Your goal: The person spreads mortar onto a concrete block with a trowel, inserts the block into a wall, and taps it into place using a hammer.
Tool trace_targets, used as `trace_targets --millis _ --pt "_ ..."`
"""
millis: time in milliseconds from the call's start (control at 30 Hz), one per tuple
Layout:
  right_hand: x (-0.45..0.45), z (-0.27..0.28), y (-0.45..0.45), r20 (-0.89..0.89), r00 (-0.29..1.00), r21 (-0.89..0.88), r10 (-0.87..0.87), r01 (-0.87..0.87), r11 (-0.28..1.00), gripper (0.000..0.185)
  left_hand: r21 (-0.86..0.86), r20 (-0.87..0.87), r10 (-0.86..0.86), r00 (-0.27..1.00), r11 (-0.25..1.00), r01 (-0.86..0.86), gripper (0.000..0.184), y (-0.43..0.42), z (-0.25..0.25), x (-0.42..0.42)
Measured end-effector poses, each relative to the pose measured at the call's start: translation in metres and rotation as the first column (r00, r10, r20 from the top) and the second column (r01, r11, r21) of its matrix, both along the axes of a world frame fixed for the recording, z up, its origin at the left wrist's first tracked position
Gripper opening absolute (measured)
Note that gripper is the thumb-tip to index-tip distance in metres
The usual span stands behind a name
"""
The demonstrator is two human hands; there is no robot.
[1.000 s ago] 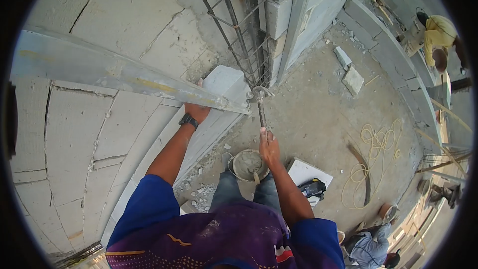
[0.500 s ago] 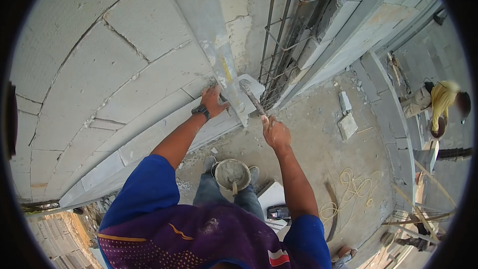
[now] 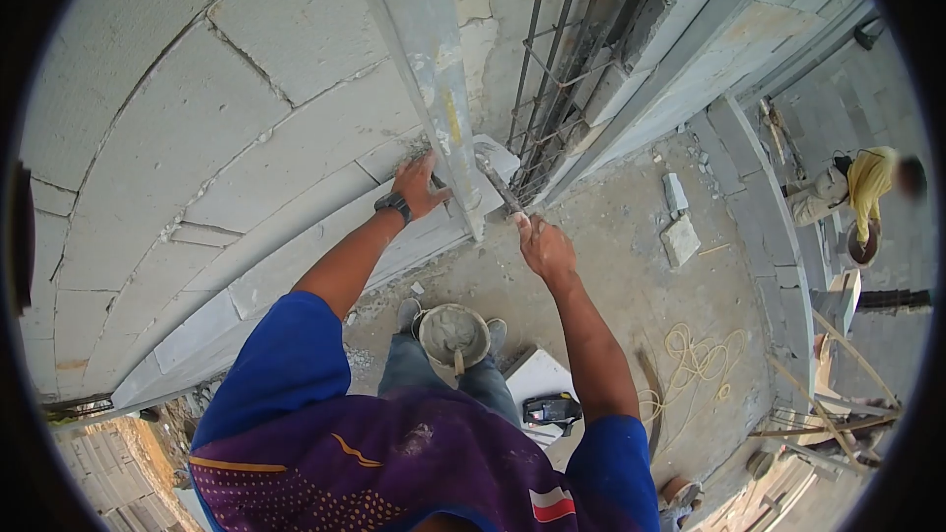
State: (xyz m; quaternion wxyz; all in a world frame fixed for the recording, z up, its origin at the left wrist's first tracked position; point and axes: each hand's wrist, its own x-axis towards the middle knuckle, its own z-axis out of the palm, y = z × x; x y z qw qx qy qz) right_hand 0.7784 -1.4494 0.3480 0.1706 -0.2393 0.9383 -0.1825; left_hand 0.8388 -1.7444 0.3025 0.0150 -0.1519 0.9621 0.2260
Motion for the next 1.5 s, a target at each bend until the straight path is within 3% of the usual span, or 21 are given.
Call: trace_targets --millis 100,233,333,633,733,833,933,1033,1133,1233,1333,1433,1500 --pt "0.004 0.007 0.000 0.055 0.996 -0.034 -0.064 0.066 0.997 0.055 -0.006 0.002 0.000 1.000 1.000 0.000 0.113 0.004 -0.004 0.004" --pt "0.014 -0.030 0.006 0.059 0.988 -0.278 -0.141 0.151 0.948 0.055 -0.021 0.018 0.004 1.000 1.000 -0.004 0.113 0.001 -0.005 0.002" --pt "0.009 -0.016 0.003 0.007 1.000 0.005 -0.022 0.022 1.000 0.052 -0.021 0.011 0.004 1.000 1.000 -0.003 0.113 -0.001 -0.010 0.002" --pt "0.020 -0.006 -0.003 -0.048 0.993 -0.088 -0.108 0.103 0.991 0.057 -0.034 0.035 0.011 0.999 0.999 -0.010 0.112 -0.002 -0.008 0.003" --pt "0.013 -0.018 0.000 -0.041 0.999 0.077 -0.001 0.004 0.997 0.056 -0.038 0.050 0.016 0.999 0.999 -0.014 0.112 -0.002 -0.010 0.002" --pt "0.012 -0.015 -0.001 -0.064 0.998 0.078 0.015 -0.010 0.997 0.050 -0.032 0.012 0.014 1.000 0.999 -0.014 0.113 -0.001 -0.008 0.004" --pt "0.017 -0.021 -0.002 -0.083 0.997 0.029 0.003 -0.001 1.000 0.055 0.029 0.011 -0.002 1.000 1.000 0.002 0.107 -0.006 -0.001 0.003" --pt "0.024 -0.011 -0.007 -0.069 0.998 0.040 -0.008 0.010 0.999 0.053 0.305 -0.187 0.063 0.980 0.952 -0.003 0.100 -0.037 -0.030 0.010" --pt "0.023 -0.027 -0.005 -0.077 0.997 0.013 -0.011 0.013 1.000 0.051 0.090 -0.087 -0.009 0.996 0.996 0.017 0.094 -0.032 -0.009 0.029" --pt "0.015 -0.044 0.003 -0.037 0.999 -0.120 0.032 -0.037 0.992 0.052 0.042 -0.065 0.066 0.996 0.997 -0.063 0.095 -0.018 0.005 0.029" --pt "0.002 -0.080 0.015 -0.154 0.982 -0.188 0.112 -0.141 0.972 0.053 0.027 -0.058 0.062 0.996 0.998 -0.060 0.094 -0.018 0.007 0.028" --pt "0.006 -0.034 0.005 0.038 0.999 -0.270 -0.024 0.033 0.962 0.055 0.031 -0.030 0.046 0.998 0.998 -0.045 0.093 -0.021 0.007 0.027" --pt "0.006 -0.019 0.004 0.077 0.995 -0.258 -0.066 0.084 0.963 0.056 0.037 -0.025 0.046 0.999 0.998 -0.045 0.093 -0.020 0.006 0.027"
